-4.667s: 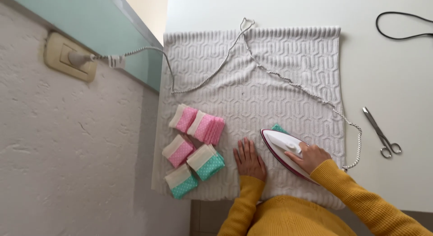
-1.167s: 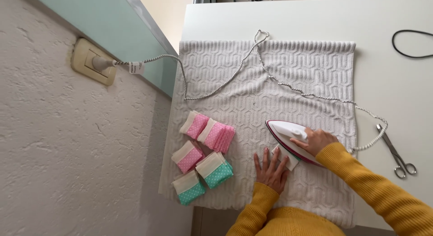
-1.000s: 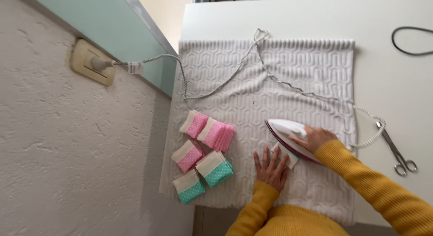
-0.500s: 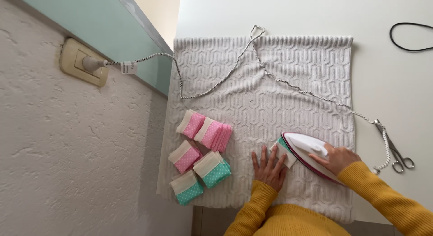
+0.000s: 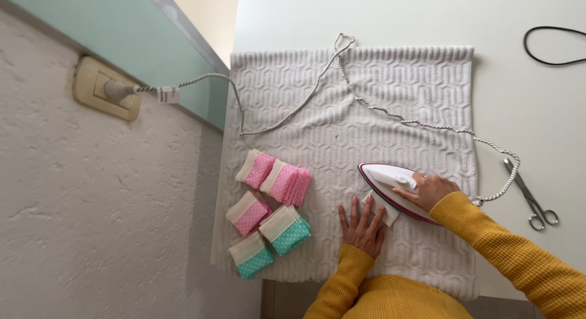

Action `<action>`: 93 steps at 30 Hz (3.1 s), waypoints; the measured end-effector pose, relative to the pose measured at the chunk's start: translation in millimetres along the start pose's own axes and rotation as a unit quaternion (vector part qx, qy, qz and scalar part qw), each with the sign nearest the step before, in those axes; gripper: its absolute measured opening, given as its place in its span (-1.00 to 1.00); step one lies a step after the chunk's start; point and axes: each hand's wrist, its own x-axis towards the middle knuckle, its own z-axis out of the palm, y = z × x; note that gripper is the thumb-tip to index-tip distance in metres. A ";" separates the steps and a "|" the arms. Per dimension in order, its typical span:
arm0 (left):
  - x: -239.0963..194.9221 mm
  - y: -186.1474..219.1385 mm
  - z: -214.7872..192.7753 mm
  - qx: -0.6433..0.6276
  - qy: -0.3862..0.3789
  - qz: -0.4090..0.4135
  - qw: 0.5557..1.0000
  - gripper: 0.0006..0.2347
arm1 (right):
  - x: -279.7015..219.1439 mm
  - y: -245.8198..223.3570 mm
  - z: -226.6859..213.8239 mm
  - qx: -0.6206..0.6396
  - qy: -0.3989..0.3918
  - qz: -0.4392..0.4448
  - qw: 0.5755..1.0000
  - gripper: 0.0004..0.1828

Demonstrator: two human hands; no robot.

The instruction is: Ironing small squares of colored fabric on a workbench.

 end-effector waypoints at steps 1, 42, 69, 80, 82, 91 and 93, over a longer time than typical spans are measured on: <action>2.7 -0.7 -0.2 -0.001 -0.001 0.003 1.000 -0.57 | -2.6 4.3 -0.5 0.001 0.001 0.003 1.000 -0.06; 61.3 -60.2 5.4 -0.290 0.188 -0.204 0.916 -0.78 | -88.0 -28.8 41.9 0.040 -0.164 -0.017 0.986 -0.21; 74.2 -32.8 1.2 -0.085 0.023 -0.113 0.990 -0.76 | -115.1 41.8 52.4 -0.069 -0.077 -0.012 0.995 -0.10; 84.3 -26.3 -4.0 -0.142 0.008 -0.115 0.983 -0.83 | -87.9 85.6 7.6 0.098 -0.007 0.156 0.983 -0.07; 85.2 -25.4 -7.0 -0.217 0.052 -0.101 0.970 -0.87 | -84.1 82.2 -0.8 0.114 -0.018 0.158 0.981 -0.07; 20.1 -8.4 0.9 0.014 0.152 0.106 0.983 -0.84 | -70.0 40.3 -11.0 0.171 -0.046 0.120 0.977 -0.14; 9.0 -0.4 -20.0 -0.069 0.121 0.118 0.983 -0.79 | -65.3 21.4 3.2 0.171 -0.048 0.071 0.982 -0.23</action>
